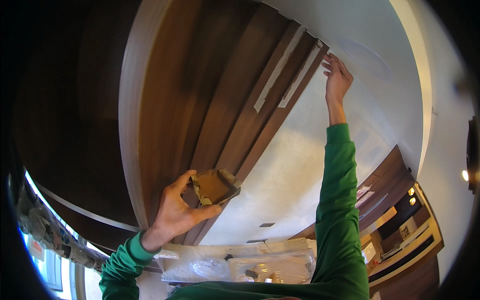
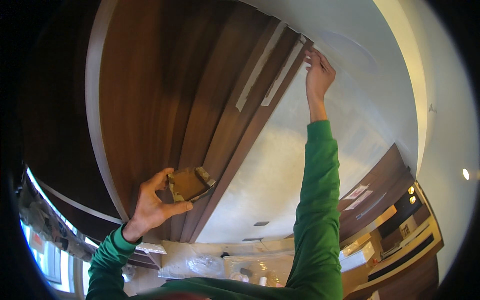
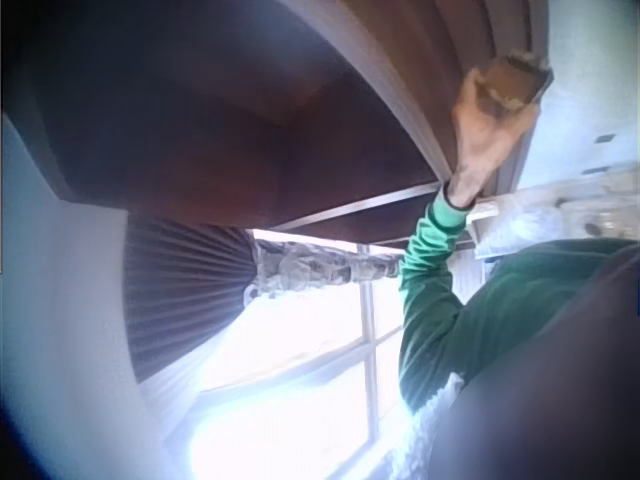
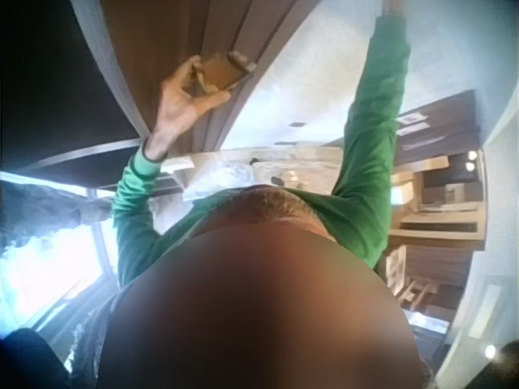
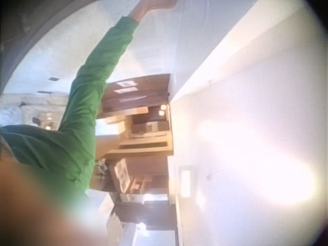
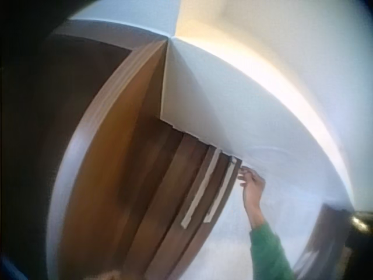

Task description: The person paints a curved wooden ceiling panel using a small brush and a handheld paint container. They repeatedly dip the brush into the container and apply paint along the grooves and edges of the panel.

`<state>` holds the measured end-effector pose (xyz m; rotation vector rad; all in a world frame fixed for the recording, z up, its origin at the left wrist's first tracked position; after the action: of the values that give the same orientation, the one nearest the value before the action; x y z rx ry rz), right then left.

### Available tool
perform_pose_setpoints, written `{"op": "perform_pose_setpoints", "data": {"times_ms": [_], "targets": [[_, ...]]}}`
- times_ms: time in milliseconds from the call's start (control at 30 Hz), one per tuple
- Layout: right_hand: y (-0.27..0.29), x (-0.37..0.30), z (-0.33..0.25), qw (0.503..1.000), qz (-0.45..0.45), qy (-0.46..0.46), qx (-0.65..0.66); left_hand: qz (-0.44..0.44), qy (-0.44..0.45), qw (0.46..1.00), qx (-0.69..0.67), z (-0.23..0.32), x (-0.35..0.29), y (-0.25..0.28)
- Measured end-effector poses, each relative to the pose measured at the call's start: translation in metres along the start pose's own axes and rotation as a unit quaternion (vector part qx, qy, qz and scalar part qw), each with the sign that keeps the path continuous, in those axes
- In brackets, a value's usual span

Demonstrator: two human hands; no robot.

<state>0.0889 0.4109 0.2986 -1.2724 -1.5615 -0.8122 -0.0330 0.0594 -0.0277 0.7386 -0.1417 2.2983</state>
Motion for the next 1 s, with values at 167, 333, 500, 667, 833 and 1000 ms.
{"op": "perform_pose_setpoints", "data": {"times_ms": [167,333,500,667,833,1000], "targets": [[0.031,-0.048,-0.003,1.000,-0.004,-0.020,0.011,0.013,0.009,1.000,-0.009,-0.003,-0.003,0.002],[0.077,-0.142,-0.027,0.995,-0.075,-0.062,0.031,0.019,0.004,1.000,-0.025,-0.005,-0.003,0.002],[0.110,-0.212,-0.048,0.982,-0.107,-0.147,0.042,0.012,-0.005,1.000,-0.026,-0.005,-0.004,0.001],[0.124,-0.248,-0.067,0.961,-0.137,-0.215,0.105,0.001,0.017,1.000,-0.014,-0.005,-0.003,0.001],[0.134,-0.282,-0.071,0.956,-0.110,-0.245,0.117,-0.011,0.024,1.000,-0.015,-0.001,0.000,-0.002],[0.140,-0.312,-0.060,0.941,-0.090,-0.295,0.138,-0.028,-0.012,1.000,0.007,0.004,0.004,-0.005]]}}
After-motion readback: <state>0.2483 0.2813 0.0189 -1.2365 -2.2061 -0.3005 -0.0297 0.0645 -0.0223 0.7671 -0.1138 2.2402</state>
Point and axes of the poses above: each hand's wrist, its own x-axis towards the middle knuckle, its own y-axis out of the back of the hand, z = x × y, the point moved 6 cm from there along x, towards the middle knuckle, and after that the axes turned 2 degrees about z, right-handed, at the moved point
